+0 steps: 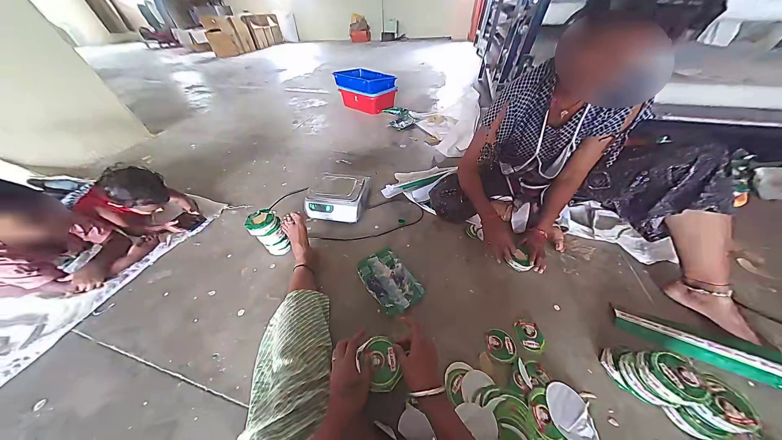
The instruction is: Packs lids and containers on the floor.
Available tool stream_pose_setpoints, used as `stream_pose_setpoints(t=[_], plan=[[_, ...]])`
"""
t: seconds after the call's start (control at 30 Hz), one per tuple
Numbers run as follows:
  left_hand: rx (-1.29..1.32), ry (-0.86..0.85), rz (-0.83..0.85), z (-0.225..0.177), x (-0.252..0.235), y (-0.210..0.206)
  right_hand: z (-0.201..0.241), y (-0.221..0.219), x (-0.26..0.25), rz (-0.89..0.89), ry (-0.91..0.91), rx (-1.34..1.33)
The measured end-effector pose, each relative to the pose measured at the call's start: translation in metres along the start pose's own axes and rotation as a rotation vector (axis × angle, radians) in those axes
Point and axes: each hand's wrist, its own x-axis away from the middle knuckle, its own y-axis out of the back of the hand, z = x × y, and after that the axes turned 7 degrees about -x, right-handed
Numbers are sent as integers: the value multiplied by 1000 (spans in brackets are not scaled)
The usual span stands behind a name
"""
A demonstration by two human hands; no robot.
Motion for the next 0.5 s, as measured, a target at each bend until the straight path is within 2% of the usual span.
stream_pose_setpoints(t=[0.13, 0.17, 0.23, 0.33, 0.5], plan=[[-279, -318, 44, -16, 10, -15, 5, 3, 1, 21, -11, 33], [-358, -346, 116, -19, 14, -19, 6, 3, 1, 30, -23, 44], [-516, -288, 293, -28, 17, -23, 5, 4, -2, 34, -47, 24], [-595, -342, 169, -20, 17, -35, -9, 7, -8, -52, -51, -131], [-537, -299, 223, -22, 13, -35, -24, 15, -19, -190, -2, -302]])
